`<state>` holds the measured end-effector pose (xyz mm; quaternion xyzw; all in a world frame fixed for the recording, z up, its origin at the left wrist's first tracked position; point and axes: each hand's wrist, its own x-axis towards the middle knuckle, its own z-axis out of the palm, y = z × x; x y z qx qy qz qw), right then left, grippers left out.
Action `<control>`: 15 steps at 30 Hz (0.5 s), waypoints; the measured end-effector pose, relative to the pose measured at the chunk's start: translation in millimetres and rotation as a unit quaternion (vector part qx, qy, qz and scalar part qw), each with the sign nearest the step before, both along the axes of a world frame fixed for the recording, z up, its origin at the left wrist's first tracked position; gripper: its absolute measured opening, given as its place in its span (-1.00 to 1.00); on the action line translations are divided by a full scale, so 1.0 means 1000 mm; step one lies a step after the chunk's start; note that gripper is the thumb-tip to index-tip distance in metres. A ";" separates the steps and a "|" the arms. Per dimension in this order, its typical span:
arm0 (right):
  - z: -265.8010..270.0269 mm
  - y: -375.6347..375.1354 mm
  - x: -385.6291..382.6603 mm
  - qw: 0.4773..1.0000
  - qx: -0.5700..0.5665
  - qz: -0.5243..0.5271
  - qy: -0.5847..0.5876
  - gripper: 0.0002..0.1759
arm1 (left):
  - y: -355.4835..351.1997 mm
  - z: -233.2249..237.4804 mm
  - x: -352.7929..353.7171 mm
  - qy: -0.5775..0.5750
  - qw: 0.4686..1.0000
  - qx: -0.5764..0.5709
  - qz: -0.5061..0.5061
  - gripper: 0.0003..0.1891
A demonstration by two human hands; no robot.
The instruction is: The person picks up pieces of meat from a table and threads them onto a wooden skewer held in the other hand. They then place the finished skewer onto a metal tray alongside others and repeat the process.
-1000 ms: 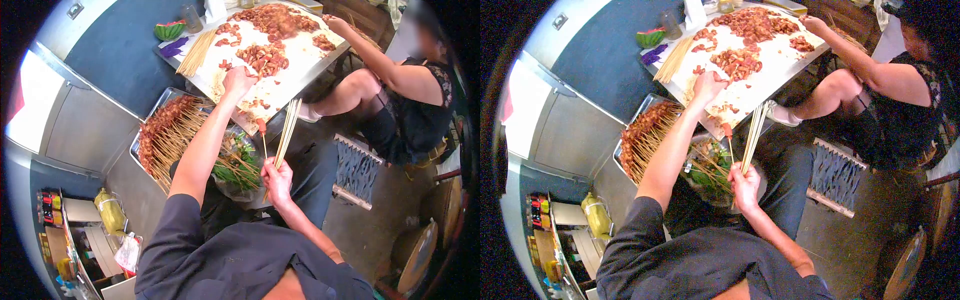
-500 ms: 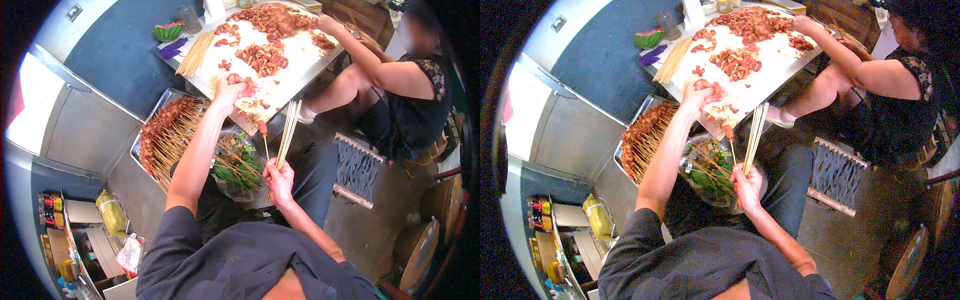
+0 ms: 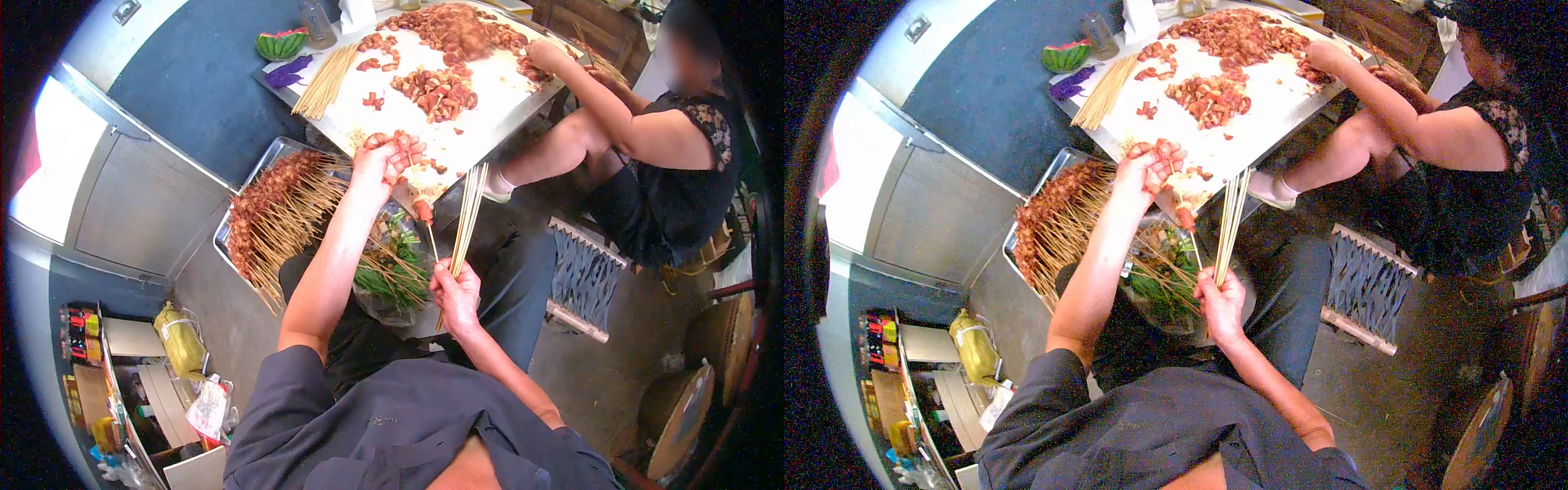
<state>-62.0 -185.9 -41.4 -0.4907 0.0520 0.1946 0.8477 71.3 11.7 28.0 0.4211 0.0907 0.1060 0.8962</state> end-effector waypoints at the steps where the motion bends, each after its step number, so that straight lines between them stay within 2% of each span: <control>1: -0.001 0.000 0.000 1.000 0.000 0.000 0.000 -0.95 | 0.000 -0.003 0.000 -0.005 1.000 -0.015 -0.002 -0.85; 11: -0.007 0.003 -0.006 1.000 -0.002 -0.012 -0.012 -0.95 | -0.006 -0.012 -0.003 0.019 0.999 0.009 -0.028 -0.87; 15: -0.002 0.001 -0.003 1.000 0.003 -0.012 -0.003 -0.95 | -0.004 -0.011 0.002 0.003 0.997 -0.001 -0.076 -0.89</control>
